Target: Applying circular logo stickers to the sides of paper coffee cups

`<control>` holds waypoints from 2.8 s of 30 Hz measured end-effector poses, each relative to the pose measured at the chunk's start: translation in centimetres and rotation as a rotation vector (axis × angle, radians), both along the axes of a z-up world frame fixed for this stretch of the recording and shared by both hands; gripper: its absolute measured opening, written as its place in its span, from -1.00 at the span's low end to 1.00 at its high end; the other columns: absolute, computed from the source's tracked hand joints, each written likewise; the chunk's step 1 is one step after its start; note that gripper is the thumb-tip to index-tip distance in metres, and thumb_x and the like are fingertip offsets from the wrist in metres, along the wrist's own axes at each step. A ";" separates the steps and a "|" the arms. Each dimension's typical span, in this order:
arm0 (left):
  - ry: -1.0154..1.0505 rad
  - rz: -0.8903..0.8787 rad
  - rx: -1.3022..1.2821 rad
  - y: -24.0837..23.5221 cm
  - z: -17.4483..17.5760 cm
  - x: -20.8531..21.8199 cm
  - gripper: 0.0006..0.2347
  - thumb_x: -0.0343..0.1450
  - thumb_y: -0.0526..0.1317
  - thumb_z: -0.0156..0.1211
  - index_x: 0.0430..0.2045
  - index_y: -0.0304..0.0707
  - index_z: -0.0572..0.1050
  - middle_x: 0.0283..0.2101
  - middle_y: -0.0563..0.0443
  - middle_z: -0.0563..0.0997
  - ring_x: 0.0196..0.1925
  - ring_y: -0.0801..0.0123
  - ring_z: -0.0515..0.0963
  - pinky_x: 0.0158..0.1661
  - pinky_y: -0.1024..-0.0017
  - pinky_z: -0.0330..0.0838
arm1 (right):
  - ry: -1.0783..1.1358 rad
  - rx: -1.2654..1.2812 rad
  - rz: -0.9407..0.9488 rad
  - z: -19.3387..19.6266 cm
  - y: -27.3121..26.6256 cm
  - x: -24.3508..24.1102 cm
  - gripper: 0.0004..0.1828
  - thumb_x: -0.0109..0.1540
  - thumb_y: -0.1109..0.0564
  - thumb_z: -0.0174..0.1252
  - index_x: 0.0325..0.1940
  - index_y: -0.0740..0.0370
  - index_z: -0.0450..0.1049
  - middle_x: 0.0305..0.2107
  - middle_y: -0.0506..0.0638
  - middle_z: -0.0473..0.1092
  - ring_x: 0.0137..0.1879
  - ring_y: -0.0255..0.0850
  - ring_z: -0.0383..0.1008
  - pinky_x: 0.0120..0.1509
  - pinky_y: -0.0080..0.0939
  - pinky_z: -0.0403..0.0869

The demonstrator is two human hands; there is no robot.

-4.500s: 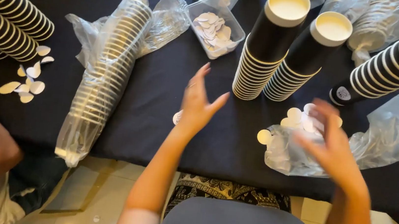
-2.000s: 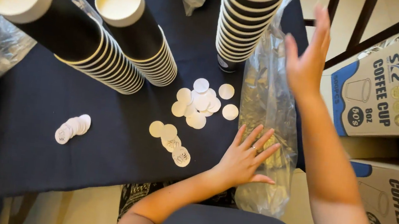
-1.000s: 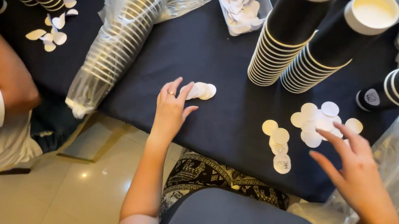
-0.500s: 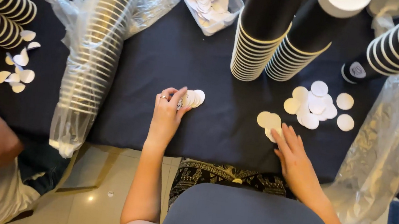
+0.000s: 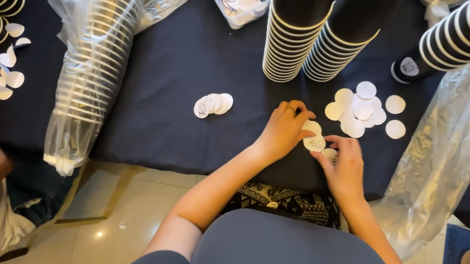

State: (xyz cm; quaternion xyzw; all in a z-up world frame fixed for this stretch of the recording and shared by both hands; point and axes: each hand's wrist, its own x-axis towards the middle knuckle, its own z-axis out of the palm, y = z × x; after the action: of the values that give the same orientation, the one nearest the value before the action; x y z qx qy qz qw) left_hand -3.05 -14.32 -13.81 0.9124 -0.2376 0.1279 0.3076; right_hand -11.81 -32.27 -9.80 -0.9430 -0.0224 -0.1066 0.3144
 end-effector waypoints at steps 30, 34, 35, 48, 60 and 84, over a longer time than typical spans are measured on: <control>0.152 0.038 -0.075 3.5 5.1 -1.5 -0.52 0.27 -0.26 0.45 0.10 -0.18 0.48 -0.03 -0.14 0.51 0.01 -0.05 0.54 0.07 0.14 0.49 | 0.232 0.055 0.107 1.4 0.9 4.5 -0.56 0.08 0.09 0.48 -0.02 0.07 0.48 -0.16 0.05 0.38 0.04 0.14 0.49 0.14 0.13 0.46; 0.178 0.006 0.023 3.4 4.1 -1.3 -0.60 0.22 -0.11 0.50 -0.09 -0.08 0.56 -0.04 0.00 0.43 -0.03 0.01 0.50 -0.06 0.18 0.45 | 0.226 0.116 0.041 2.5 0.2 3.8 -0.68 0.17 0.04 0.43 -0.04 -0.02 0.50 -0.23 0.00 0.52 0.03 0.03 0.56 0.15 -0.03 0.48; 0.205 -0.005 0.006 3.4 4.0 -1.2 -0.64 0.22 -0.12 0.50 -0.16 -0.07 0.55 -0.06 0.02 0.44 -0.02 0.01 0.50 -0.05 0.18 0.43 | 0.215 0.116 0.010 2.7 0.0 3.7 -0.71 0.19 0.03 0.42 -0.05 -0.05 0.53 -0.26 -0.01 0.55 0.00 0.02 0.58 0.12 -0.03 0.49; 0.334 -0.205 -0.119 4.1 5.7 -1.9 -0.84 0.31 -0.40 0.38 -0.37 -0.15 0.51 -0.24 -0.04 0.58 -0.12 0.05 0.63 -0.05 0.28 0.52 | 0.570 0.016 0.099 8.9 -3.7 0.9 -0.31 0.07 0.10 0.39 0.30 -0.18 0.47 -0.30 0.10 0.63 -0.06 0.21 0.59 0.09 0.22 0.52; -0.207 -0.249 -0.328 4.0 5.0 -2.0 -0.77 0.46 -0.46 0.18 -0.63 -0.21 0.48 -0.25 0.09 0.58 -0.10 0.31 0.58 -0.05 0.53 0.51 | 0.486 -0.088 0.217 6.6 -3.3 1.0 -0.74 0.18 0.08 0.34 -0.08 0.04 0.47 -0.30 0.09 0.56 -0.03 0.18 0.59 0.06 0.15 0.55; 1.110 -0.066 -1.362 7.3 8.2 -6.7 -0.49 0.30 -0.38 -0.06 0.21 -0.46 0.43 0.08 -0.38 0.56 0.05 0.19 0.60 0.07 0.12 0.60 | 0.260 0.423 0.057 4.1 6.5 3.1 -0.65 0.07 0.07 0.51 -0.08 0.02 0.63 -0.27 0.04 0.60 -0.11 -0.05 0.63 -0.01 -0.13 0.58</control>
State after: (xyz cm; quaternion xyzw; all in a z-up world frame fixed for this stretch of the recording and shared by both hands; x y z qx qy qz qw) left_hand -9.71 -7.05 -5.57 0.4537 0.0481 -0.2289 0.8599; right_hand -8.73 -25.80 -5.67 -0.8611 0.0143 0.0223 0.5078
